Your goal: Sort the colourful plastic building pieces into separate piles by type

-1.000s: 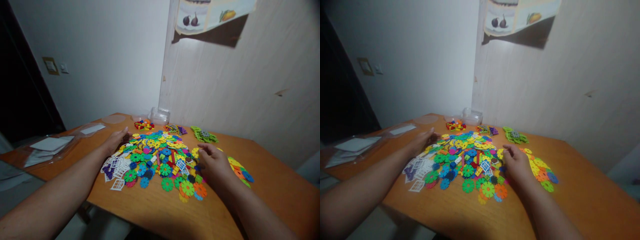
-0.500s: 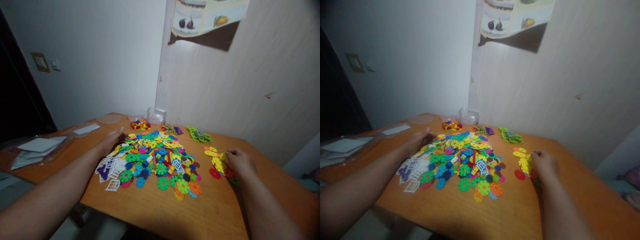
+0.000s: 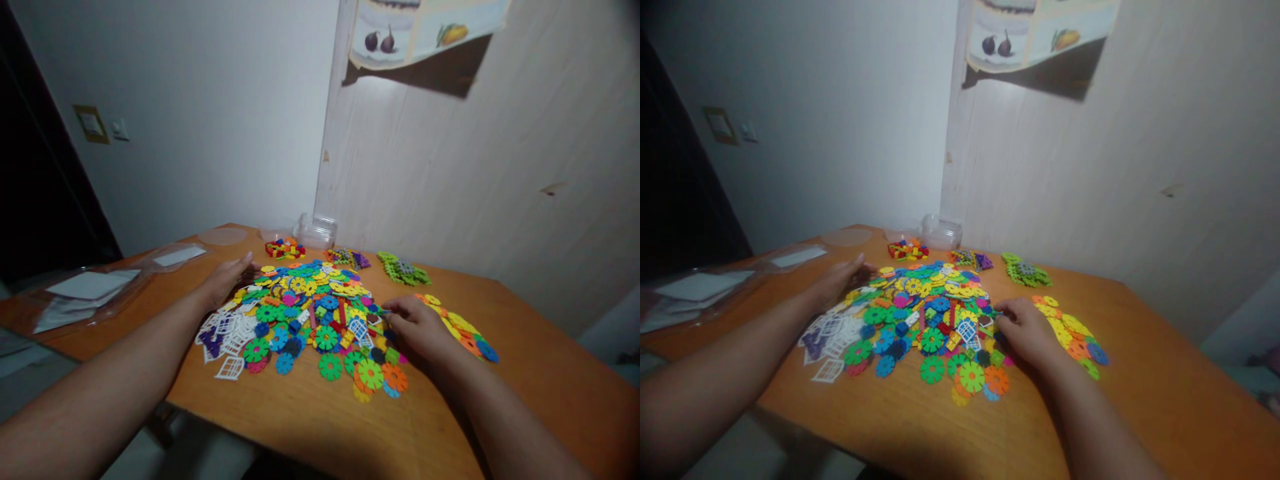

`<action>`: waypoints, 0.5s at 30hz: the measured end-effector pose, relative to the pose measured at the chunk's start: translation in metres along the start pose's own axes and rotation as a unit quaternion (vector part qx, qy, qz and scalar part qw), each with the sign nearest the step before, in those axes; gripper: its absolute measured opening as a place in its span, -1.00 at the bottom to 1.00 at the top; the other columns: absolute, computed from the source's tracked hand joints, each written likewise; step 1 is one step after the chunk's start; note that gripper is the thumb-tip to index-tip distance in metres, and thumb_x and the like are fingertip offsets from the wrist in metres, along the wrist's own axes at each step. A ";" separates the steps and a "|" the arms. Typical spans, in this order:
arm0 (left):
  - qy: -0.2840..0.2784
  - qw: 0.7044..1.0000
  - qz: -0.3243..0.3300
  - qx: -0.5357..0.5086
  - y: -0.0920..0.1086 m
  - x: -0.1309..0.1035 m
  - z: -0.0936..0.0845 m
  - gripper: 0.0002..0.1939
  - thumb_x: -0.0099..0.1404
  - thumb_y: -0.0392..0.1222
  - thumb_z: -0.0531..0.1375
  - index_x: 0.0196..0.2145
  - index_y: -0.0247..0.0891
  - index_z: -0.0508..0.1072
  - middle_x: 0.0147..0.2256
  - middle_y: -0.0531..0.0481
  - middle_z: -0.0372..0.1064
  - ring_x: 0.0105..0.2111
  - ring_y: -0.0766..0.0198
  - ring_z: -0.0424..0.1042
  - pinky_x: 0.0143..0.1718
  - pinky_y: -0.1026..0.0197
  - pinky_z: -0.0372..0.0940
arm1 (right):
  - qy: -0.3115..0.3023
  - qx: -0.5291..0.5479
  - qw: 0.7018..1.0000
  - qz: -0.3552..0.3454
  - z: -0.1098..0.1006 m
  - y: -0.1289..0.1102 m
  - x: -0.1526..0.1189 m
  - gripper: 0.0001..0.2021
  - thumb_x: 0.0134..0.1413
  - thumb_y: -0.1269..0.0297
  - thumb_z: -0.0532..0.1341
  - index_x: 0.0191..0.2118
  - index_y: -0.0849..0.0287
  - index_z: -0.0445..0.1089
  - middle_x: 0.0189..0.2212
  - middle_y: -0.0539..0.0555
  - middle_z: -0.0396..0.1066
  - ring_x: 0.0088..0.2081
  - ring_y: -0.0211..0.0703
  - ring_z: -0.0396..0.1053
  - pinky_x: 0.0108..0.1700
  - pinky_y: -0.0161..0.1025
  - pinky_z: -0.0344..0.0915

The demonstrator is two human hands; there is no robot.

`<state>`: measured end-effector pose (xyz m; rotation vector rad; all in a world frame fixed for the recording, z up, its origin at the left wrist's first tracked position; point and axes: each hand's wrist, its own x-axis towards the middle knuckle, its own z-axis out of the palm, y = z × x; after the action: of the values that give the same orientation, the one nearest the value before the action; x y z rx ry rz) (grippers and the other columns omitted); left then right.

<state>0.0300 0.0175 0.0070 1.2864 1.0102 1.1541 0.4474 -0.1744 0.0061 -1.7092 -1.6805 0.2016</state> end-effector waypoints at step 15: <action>0.000 1.000 0.008 0.000 0.001 -0.006 0.004 -0.28 0.03 0.45 0.33 -0.27 -0.36 0.60 -0.28 -0.23 0.56 -0.25 0.08 0.52 -0.14 0.08 0.37 | -0.051 -0.104 0.988 -0.103 0.018 -0.040 -0.004 -0.67 0.30 0.08 0.13 -0.01 0.01 0.58 0.02 0.18 0.50 0.08 0.11 0.38 0.15 0.06 0.24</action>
<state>0.0325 0.0113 0.0079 1.2966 1.0021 1.1660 0.4039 -0.1762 0.0149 -1.6825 -1.9996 0.0174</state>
